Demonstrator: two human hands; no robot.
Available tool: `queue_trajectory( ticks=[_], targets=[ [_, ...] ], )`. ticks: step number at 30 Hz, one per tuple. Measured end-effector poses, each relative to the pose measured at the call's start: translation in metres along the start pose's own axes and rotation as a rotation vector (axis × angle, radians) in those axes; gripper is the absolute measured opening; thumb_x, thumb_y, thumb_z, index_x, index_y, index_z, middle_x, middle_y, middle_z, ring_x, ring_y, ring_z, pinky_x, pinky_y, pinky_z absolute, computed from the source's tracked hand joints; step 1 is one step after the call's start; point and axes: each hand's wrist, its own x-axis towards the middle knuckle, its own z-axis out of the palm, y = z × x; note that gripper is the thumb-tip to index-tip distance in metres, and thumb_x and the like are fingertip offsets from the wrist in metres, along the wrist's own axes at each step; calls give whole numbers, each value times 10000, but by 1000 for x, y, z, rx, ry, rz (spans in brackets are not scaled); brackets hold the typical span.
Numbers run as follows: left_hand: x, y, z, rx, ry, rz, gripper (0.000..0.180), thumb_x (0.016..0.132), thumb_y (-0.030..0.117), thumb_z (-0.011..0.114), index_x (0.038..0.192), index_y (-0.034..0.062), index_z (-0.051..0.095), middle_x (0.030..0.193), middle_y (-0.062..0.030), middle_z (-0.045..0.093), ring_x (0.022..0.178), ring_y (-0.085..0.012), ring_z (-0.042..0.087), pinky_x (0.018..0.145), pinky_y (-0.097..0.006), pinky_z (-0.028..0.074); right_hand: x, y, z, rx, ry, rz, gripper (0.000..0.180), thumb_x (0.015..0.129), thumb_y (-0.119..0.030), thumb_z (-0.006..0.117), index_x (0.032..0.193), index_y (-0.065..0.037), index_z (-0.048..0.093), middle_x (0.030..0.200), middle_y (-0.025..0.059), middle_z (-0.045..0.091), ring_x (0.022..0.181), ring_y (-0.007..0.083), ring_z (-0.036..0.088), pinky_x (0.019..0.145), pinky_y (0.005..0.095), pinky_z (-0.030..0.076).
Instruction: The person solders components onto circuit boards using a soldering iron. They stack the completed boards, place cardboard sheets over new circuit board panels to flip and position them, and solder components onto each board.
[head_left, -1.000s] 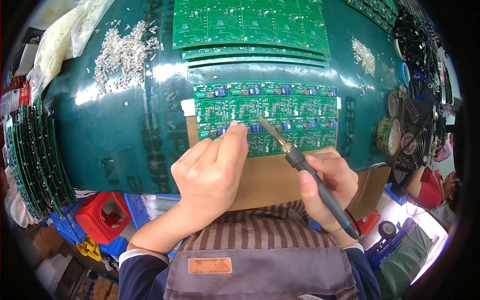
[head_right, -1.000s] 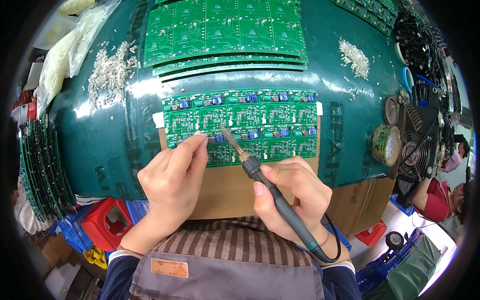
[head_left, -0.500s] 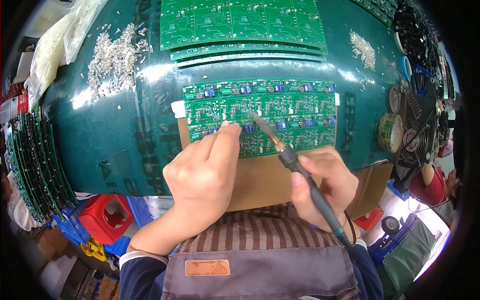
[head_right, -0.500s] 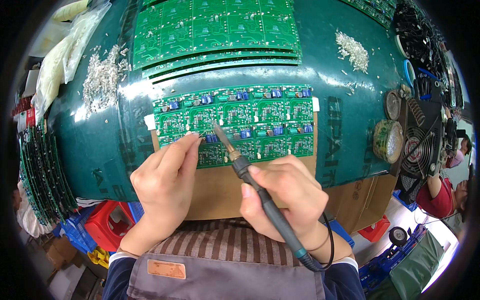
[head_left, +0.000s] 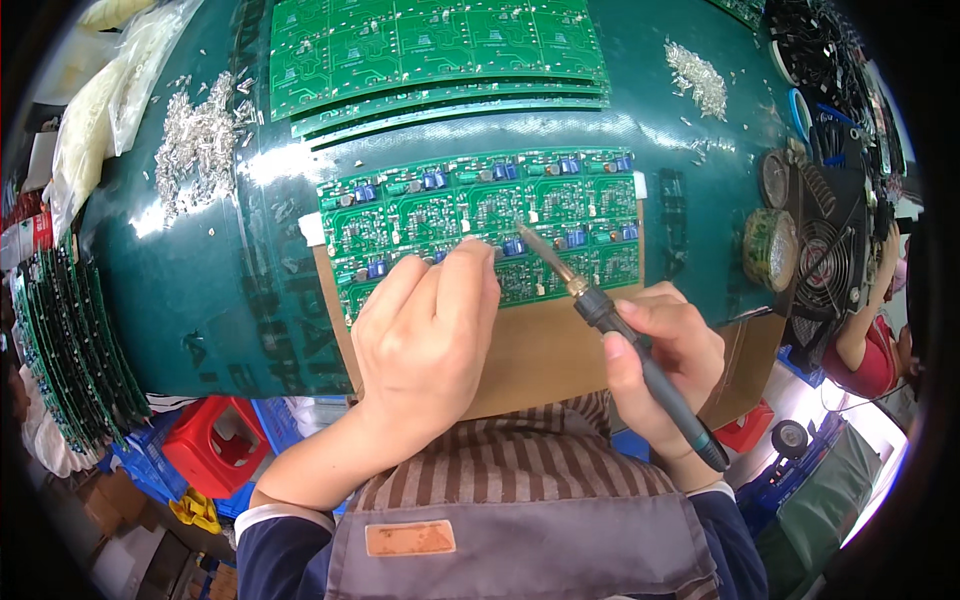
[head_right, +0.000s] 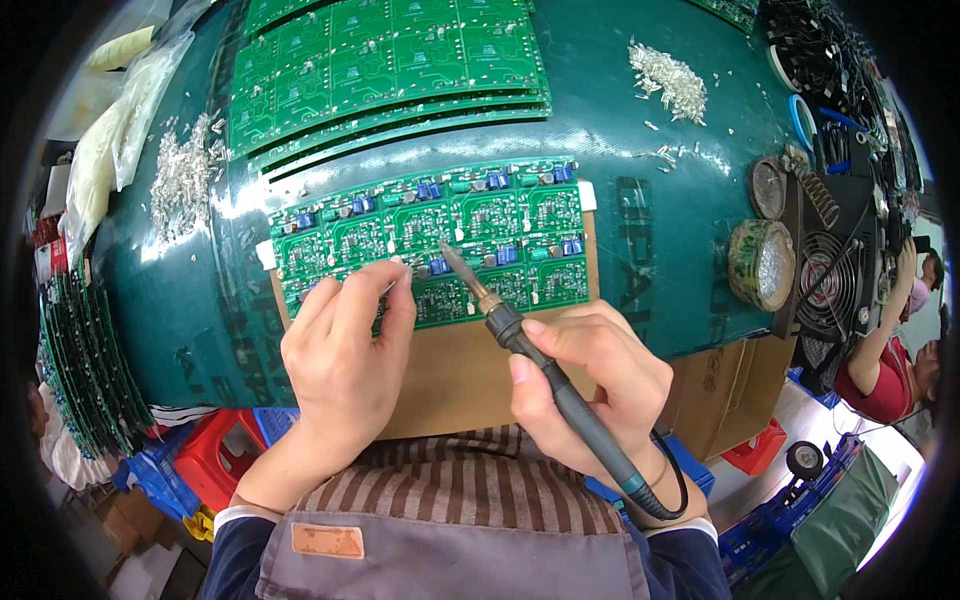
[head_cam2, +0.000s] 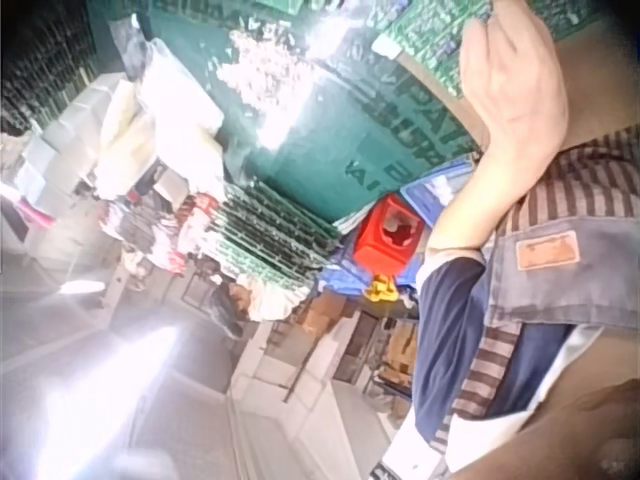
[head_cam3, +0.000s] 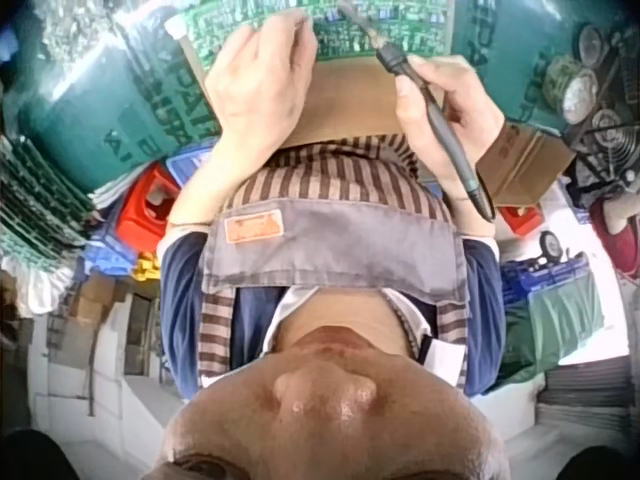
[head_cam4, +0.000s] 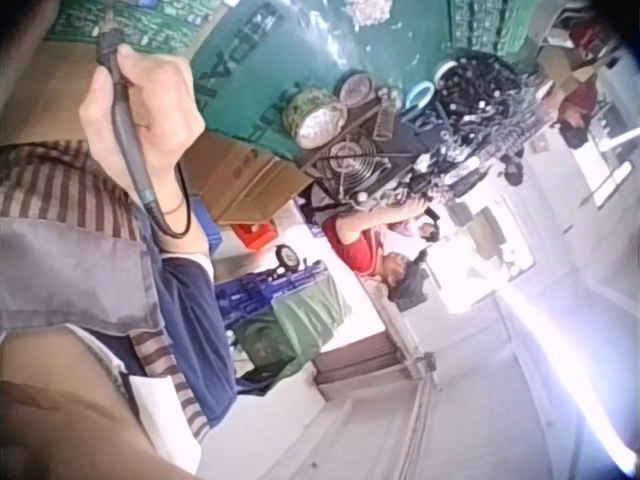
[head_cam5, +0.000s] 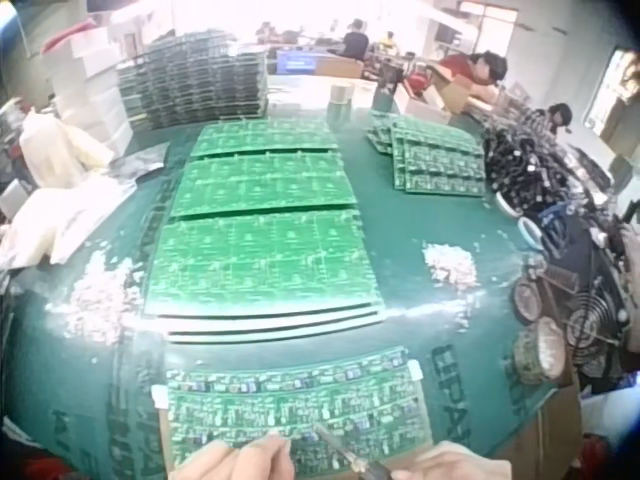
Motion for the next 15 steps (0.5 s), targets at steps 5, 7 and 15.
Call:
queue_trajectory(
  ticks=[5, 7, 15],
  targets=[
    [5, 2, 1, 31, -13, -19, 164, 738, -2, 757, 862, 56, 668, 658, -45, 617, 519, -191, 519, 472, -321, 417, 5, 3, 2, 0, -25, -22, 228, 689, 29, 727, 896, 45, 634, 768, 129, 677, 664, 235, 651, 624, 303, 507],
    [6, 3, 0, 58, -11, -13, 159, 726, 14, 768, 852, 59, 681, 628, -46, 604, 514, -193, 522, 467, -317, 418, 6, 4, 3, -4, -27, -23, 237, 680, 32, 730, 898, 43, 636, 758, 123, 674, 657, 236, 650, 622, 300, 506],
    [13, 5, -5, 103, -84, -16, 154, 731, 28, 766, 854, 77, 686, 658, -38, 623, 554, -204, 536, 500, -327, 432, 6, 2, 0, -48, 16, -140, 247, 685, 36, 715, 918, 40, 635, 732, 108, 654, 625, 241, 633, 590, 317, 497]
  ],
)
